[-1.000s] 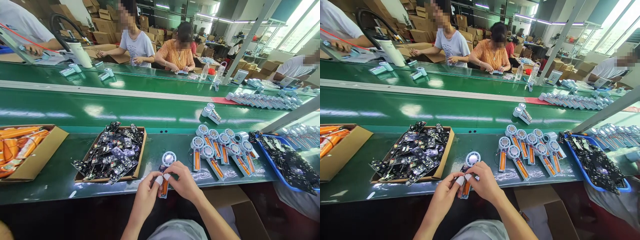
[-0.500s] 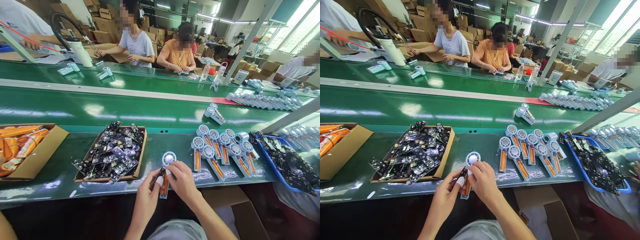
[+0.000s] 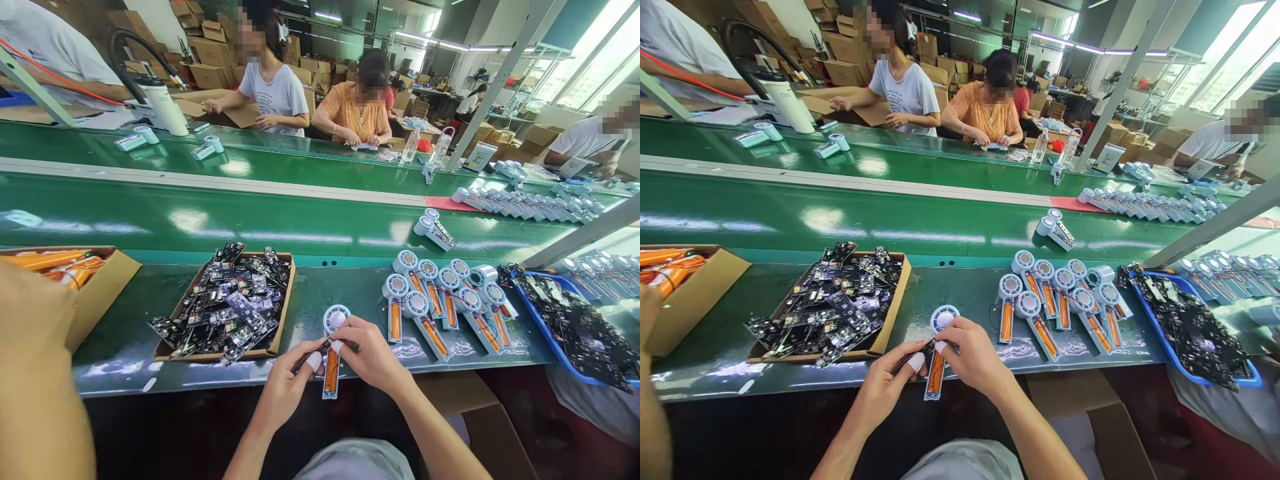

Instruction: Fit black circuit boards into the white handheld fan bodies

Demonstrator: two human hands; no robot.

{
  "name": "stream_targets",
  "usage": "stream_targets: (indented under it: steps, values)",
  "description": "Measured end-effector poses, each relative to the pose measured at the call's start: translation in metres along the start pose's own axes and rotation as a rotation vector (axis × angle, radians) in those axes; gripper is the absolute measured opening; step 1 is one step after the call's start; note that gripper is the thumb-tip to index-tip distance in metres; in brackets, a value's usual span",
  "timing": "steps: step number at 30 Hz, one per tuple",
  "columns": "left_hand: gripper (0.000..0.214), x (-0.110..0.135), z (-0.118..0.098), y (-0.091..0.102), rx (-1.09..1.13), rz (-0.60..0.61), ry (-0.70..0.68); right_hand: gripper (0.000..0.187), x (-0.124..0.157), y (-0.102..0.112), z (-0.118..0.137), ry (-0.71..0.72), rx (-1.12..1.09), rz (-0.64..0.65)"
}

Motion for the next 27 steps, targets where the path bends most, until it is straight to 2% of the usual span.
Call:
stream_targets:
  steps: [5, 7, 10, 12, 14, 16, 18, 22, 25, 27]
  values:
    - [0.03, 0.0, -0.008, 0.002, -0.056, 0.038, -0.023, 0.019, -0.002, 0.006, 0.0, 0.006, 0.01, -0.014]
    - [0.032, 0.002, -0.006, 0.006, -0.092, 0.001, 0.001, 0.018, 0.001, 0.012, -0.002, -0.002, -0.042, -0.026]
    - [0.035, 0.008, -0.004, 0.015, -0.176, -0.098, -0.018, 0.018, 0.015, 0.018, -0.016, -0.157, -0.098, -0.096]
    - [0.037, 0.011, -0.002, 0.014, -0.241, -0.101, -0.031, 0.015, 0.028, 0.007, -0.025, -0.298, -0.117, -0.043]
    - [0.04, 0.013, -0.001, 0.01, -0.283, -0.059, -0.022, 0.011, 0.039, -0.01, -0.028, -0.364, -0.124, 0.03]
    - [0.042, 0.013, -0.004, 0.005, -0.31, -0.029, -0.032, 0.008, 0.043, -0.018, -0.027, -0.35, -0.109, 0.004]
    - [0.043, 0.013, -0.01, 0.001, -0.36, -0.028, -0.083, 0.01, 0.042, -0.016, -0.03, -0.347, -0.138, -0.094]
    - [0.044, 0.017, -0.023, -0.007, -0.593, -0.003, -0.245, 0.012, 0.032, -0.005, -0.04, -0.416, -0.391, -0.269]
    - [0.049, 0.022, -0.025, -0.014, -0.756, 0.036, -0.318, 0.014, 0.02, -0.007, -0.03, -0.34, -0.436, -0.276]
    - [0.048, 0.024, -0.027, -0.015, -0.727, 0.026, -0.331, 0.013, 0.013, -0.012, -0.019, -0.266, -0.405, -0.253]
Point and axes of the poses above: each hand's wrist, its own x-axis away from the middle knuckle, its own y-axis out of the back of the hand, z = x × y, the point moved 7 cm from there along -x, towards the middle knuckle, and after that the axes turned 2 degrees about -y, right-handed, at the moved point
